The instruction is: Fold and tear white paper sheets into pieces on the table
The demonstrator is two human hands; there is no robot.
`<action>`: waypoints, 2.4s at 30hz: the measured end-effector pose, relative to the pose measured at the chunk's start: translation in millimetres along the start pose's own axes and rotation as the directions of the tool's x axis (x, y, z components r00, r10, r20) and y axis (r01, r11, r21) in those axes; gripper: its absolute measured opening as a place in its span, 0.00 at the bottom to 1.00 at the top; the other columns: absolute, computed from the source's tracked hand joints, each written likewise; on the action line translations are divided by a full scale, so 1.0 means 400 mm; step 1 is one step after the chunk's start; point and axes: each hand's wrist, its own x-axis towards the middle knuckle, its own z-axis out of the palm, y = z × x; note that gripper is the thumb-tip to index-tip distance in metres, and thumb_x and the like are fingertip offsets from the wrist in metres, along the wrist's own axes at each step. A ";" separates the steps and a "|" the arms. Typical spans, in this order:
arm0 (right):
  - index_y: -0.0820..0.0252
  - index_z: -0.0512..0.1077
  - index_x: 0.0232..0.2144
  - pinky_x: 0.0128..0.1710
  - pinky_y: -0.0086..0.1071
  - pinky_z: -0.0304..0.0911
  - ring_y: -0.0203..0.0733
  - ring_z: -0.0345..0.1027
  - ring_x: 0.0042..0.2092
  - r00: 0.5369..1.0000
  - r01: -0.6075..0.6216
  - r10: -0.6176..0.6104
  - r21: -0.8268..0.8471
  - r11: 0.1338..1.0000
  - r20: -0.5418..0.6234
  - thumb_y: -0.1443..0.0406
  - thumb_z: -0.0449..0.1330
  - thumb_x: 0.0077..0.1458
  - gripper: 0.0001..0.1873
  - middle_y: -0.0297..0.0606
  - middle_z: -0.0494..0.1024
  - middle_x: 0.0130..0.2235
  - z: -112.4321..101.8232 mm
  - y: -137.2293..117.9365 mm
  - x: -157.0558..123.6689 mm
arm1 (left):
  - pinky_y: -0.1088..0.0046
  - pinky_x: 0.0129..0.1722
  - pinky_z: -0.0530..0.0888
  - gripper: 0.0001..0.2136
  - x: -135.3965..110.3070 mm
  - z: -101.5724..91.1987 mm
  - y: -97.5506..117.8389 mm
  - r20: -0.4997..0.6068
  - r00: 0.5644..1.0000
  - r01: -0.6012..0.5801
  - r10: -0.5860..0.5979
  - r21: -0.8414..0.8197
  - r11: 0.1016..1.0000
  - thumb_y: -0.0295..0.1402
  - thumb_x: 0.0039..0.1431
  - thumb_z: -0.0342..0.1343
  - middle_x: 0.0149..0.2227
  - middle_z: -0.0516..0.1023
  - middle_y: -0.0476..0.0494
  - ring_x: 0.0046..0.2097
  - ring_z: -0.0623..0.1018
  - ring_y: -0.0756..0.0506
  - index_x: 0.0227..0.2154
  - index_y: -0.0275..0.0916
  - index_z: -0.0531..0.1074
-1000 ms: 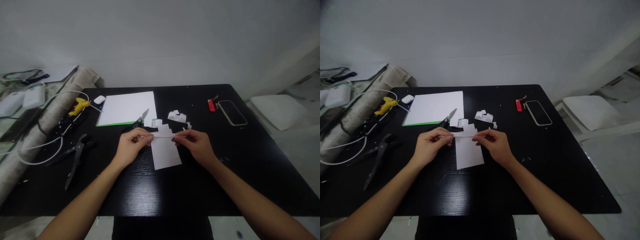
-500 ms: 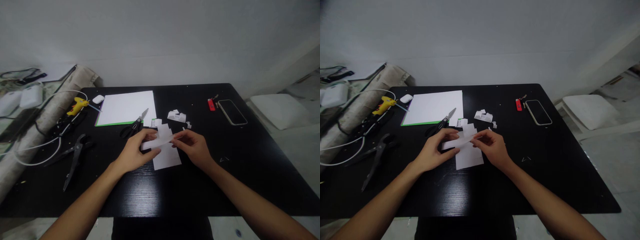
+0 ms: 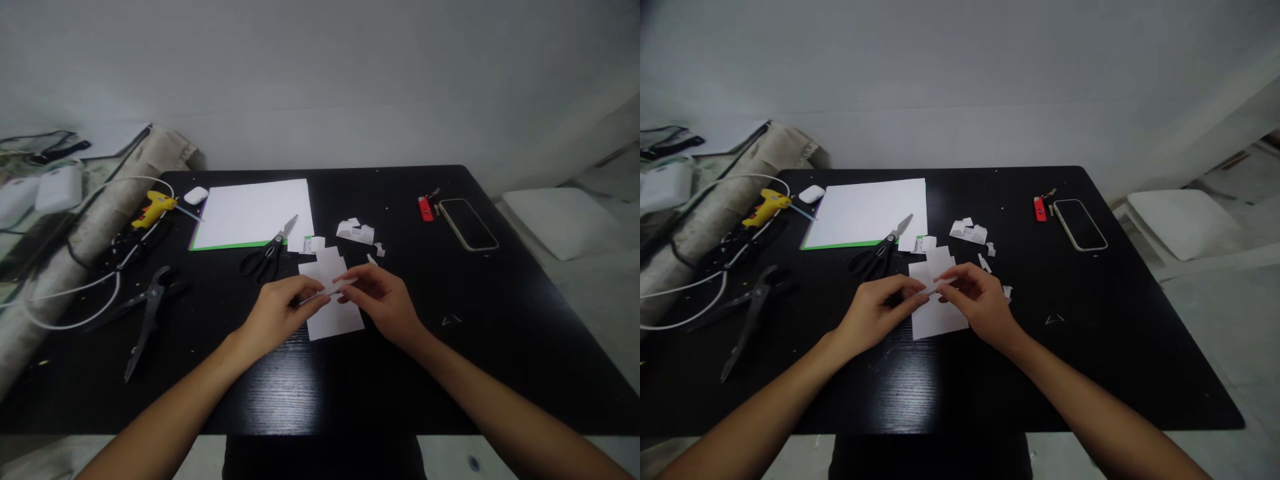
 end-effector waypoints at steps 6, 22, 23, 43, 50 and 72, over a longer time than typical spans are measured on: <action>0.56 0.74 0.43 0.42 0.41 0.79 0.42 0.80 0.36 0.998 -0.050 0.054 0.098 0.994 -0.043 0.60 0.72 0.52 0.18 0.37 0.84 0.38 0.005 -0.011 -0.002 | 0.74 0.33 0.72 0.09 -0.005 0.013 0.005 0.027 0.996 0.087 -0.084 -0.140 0.986 0.39 0.63 0.62 0.30 0.80 0.48 0.31 0.76 0.50 0.38 0.39 0.78; 0.58 0.77 0.34 0.39 0.39 0.76 0.42 0.79 0.31 0.979 -0.136 0.152 0.124 0.983 -0.133 0.58 0.77 0.43 0.18 0.34 0.82 0.29 0.005 -0.014 -0.001 | 0.74 0.32 0.73 0.10 -0.008 0.029 0.015 0.133 0.981 0.175 -0.144 -0.262 0.949 0.40 0.65 0.60 0.29 0.82 0.45 0.31 0.79 0.48 0.35 0.37 0.77; 0.58 0.77 0.34 0.39 0.38 0.76 0.41 0.79 0.31 0.978 -0.138 0.156 0.129 0.982 -0.137 0.58 0.77 0.42 0.19 0.34 0.82 0.28 0.006 -0.013 -0.001 | 0.74 0.32 0.73 0.10 -0.008 0.029 0.017 0.140 0.980 0.177 -0.145 -0.259 0.949 0.40 0.65 0.60 0.29 0.82 0.45 0.31 0.79 0.48 0.35 0.37 0.77; 0.57 0.77 0.36 0.35 0.34 0.74 0.37 0.76 0.30 0.984 -0.139 0.150 0.107 0.984 -0.099 0.60 0.76 0.44 0.17 0.32 0.80 0.30 0.013 -0.008 -0.006 | 0.75 0.31 0.70 0.09 -0.013 0.026 0.021 0.205 0.979 0.047 -0.008 -0.186 0.982 0.33 0.67 0.56 0.27 0.78 0.48 0.29 0.75 0.50 0.32 0.37 0.77; 0.57 0.73 0.41 0.33 0.33 0.73 0.36 0.75 0.28 0.962 -0.266 0.250 0.175 0.948 0.111 0.65 0.75 0.45 0.21 0.29 0.80 0.28 0.013 -0.008 -0.013 | 0.72 0.39 0.76 0.08 0.003 -0.017 0.002 0.050 0.999 0.032 -0.018 -0.284 0.958 0.33 0.63 0.62 0.37 0.82 0.44 0.37 0.80 0.47 0.44 0.40 0.80; 0.58 0.71 0.45 0.38 0.31 0.71 0.37 0.78 0.34 0.934 -0.283 0.253 0.087 0.955 0.253 0.67 0.76 0.45 0.26 0.32 0.82 0.32 0.011 -0.002 -0.024 | 0.77 0.34 0.77 0.02 -0.002 -0.014 0.024 0.208 0.975 0.153 -0.075 -0.389 0.909 0.29 0.61 0.64 0.32 0.83 0.45 0.33 0.82 0.49 0.36 0.37 0.80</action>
